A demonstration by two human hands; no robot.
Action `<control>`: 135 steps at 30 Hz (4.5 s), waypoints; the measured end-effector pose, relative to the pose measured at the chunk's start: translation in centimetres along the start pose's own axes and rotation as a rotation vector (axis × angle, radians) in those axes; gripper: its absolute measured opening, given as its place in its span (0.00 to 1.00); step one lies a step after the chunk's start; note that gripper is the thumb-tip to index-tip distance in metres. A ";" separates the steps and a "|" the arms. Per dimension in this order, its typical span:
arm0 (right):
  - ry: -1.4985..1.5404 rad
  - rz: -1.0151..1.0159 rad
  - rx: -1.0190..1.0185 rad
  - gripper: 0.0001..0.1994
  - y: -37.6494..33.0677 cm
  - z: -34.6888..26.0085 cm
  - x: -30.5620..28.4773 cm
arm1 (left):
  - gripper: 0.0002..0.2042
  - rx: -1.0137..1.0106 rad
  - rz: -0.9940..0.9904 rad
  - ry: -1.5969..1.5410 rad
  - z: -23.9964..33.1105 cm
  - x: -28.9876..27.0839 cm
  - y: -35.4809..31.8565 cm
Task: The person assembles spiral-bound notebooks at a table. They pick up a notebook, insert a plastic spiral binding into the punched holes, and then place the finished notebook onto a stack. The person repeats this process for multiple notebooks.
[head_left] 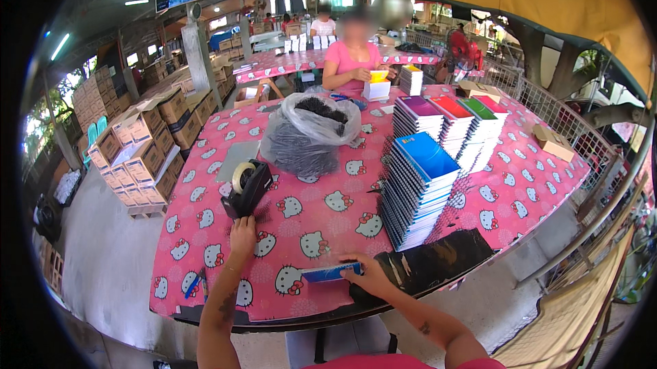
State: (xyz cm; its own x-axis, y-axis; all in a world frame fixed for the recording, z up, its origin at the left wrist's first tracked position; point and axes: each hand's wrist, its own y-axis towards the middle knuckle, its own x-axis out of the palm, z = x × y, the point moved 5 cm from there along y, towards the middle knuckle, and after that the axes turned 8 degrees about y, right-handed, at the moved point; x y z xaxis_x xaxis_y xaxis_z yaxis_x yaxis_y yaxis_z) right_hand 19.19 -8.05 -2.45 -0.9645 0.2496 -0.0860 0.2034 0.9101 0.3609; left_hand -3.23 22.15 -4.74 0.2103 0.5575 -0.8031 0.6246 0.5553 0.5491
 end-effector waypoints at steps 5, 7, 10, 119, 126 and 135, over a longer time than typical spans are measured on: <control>0.195 0.208 0.065 0.20 -1.0 3.4 1.1 | 0.13 -0.009 0.129 0.072 2.1 -6.0 0.6; 0.279 0.196 0.107 0.21 -1.2 3.1 1.7 | 0.12 -0.085 0.097 -0.059 2.4 -7.3 -0.2; 0.320 0.231 0.096 0.20 -1.3 2.9 1.1 | 0.14 -0.331 -0.066 -0.657 4.5 -9.0 -1.1; 0.423 0.329 0.321 0.13 -2.6 -1.7 1.5 | 0.37 0.191 -0.102 -0.194 18.7 -19.3 -7.3; 0.453 0.334 0.368 0.11 -2.9 -1.9 1.7 | 0.35 0.154 -0.073 -0.336 18.5 -19.7 -6.7; 0.238 0.081 0.228 0.11 -2.0 2.4 1.0 | 0.14 0.281 -0.176 -0.532 15.7 -16.9 -4.8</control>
State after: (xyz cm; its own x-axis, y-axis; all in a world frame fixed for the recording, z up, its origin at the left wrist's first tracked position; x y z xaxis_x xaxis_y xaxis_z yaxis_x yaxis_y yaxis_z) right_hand 18.24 -8.79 -5.48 -0.9503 0.2647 0.1638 0.2878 0.9477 0.1383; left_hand 2.01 0.30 2.56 0.3864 0.0485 -0.9211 0.8429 0.3868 0.3740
